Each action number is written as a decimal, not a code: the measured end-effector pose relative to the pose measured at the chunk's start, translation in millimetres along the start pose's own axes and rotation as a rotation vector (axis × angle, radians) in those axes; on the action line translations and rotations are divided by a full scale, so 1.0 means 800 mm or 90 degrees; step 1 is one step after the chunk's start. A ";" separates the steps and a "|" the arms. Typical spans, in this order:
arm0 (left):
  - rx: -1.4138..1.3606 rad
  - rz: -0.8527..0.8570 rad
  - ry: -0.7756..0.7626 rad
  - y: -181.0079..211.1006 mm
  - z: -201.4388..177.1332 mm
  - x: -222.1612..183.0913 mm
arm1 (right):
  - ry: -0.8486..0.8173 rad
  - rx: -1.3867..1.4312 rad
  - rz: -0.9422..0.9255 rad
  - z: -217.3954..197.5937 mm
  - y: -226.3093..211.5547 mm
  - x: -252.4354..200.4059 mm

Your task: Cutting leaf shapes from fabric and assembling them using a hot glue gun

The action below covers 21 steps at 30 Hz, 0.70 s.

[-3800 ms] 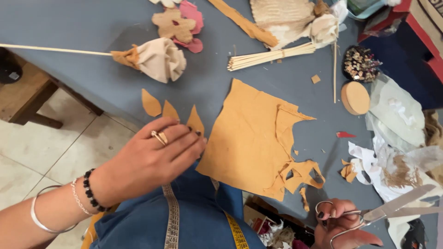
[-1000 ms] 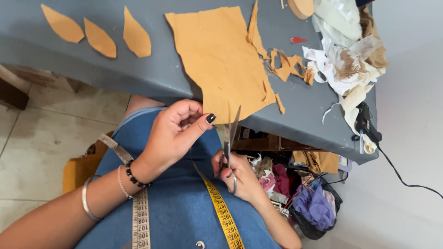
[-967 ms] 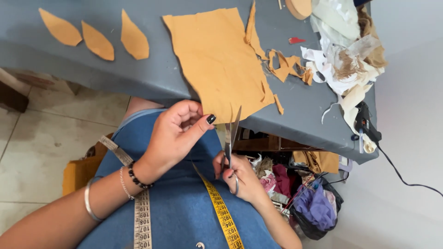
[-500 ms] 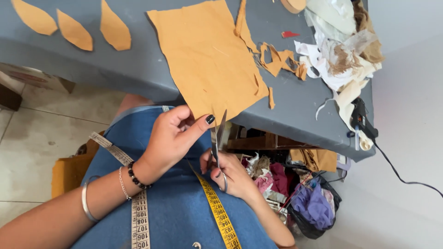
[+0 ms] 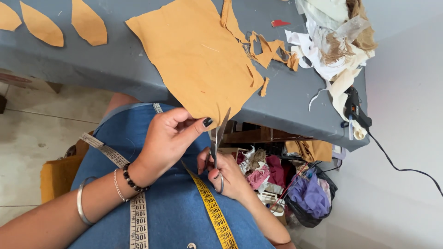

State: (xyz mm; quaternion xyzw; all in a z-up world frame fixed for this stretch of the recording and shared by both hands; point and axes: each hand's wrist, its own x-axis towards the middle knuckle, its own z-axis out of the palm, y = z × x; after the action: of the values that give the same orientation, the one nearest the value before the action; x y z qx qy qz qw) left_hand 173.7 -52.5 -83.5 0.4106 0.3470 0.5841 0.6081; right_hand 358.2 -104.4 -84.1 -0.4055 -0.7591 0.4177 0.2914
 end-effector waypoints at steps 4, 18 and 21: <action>-0.069 -0.038 0.003 -0.015 0.012 -0.002 | 0.024 -0.041 -0.016 0.005 -0.007 0.007; -0.145 -0.075 0.029 -0.013 0.019 -0.007 | 0.033 -0.051 -0.012 0.013 0.006 0.000; -0.143 -0.077 0.025 -0.033 0.013 -0.007 | 0.038 -0.051 -0.013 0.015 0.008 -0.002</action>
State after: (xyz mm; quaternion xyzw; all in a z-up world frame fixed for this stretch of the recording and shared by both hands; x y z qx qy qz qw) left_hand 194.2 -58.5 -103.5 0.3069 0.3156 0.5893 0.6774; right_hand 352.0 -108.3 -95.4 -0.4217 -0.7703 0.3713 0.3017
